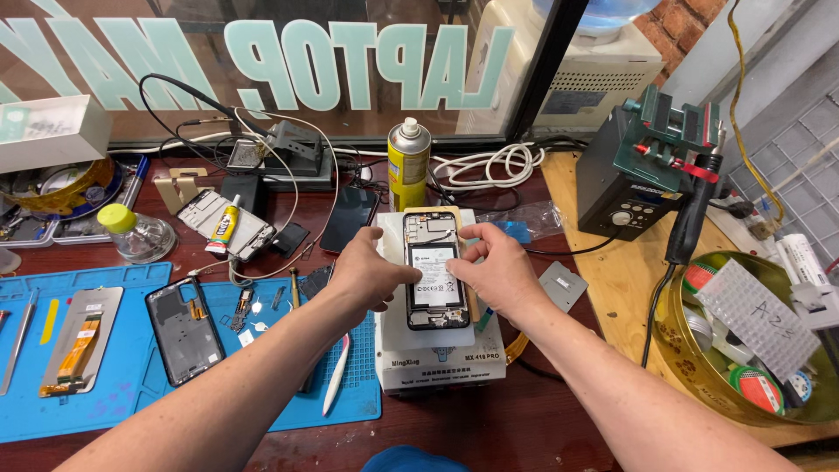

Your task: The person repairs a smartphone by connecting internal ribbon cables, applying adhesive to a component, and reattaching parts. They handle the phone chassis, battery, and small connectors while working at a cluttered repair bench.

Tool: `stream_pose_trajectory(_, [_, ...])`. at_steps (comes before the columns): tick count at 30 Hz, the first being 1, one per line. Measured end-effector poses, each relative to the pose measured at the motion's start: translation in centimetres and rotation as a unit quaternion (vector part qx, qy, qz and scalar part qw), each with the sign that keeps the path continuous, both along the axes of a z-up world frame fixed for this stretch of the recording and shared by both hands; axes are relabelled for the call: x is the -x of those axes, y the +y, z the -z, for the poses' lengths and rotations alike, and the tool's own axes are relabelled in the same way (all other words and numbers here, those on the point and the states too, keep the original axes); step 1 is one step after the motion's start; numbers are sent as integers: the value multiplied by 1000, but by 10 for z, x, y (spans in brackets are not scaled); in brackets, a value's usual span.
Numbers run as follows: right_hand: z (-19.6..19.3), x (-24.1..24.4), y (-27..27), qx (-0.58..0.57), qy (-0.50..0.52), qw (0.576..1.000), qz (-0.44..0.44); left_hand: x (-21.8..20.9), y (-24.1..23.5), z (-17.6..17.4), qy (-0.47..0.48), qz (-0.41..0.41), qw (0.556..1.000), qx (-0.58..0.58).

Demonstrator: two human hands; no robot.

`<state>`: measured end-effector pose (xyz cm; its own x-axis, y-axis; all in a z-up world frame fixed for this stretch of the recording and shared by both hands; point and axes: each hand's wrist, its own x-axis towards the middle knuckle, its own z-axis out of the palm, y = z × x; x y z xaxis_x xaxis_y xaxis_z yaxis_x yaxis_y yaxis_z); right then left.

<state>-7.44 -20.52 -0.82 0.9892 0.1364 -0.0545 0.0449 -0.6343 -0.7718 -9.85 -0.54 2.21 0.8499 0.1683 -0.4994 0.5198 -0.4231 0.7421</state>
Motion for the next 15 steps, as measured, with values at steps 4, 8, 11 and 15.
stream_pose_trajectory(4, [3, 1, -3, -12, -2, 1000, -2, 5, -2, 4, -1, -22, 1000, 9])
stream_pose_trajectory(8, [5, 1, -4, -23, 11, 1000, -6, 8, -2, 9, -6, -37, 999, 20])
stream_pose_trajectory(11, [5, 1, -5, -20, 17, 1000, -8, 10, -2, 14, -10, -50, 998, 27])
stream_pose_trajectory(15, [6, 1, -6, -28, 10, 999, -16, 13, -3, 19, -11, -76, 996, 50])
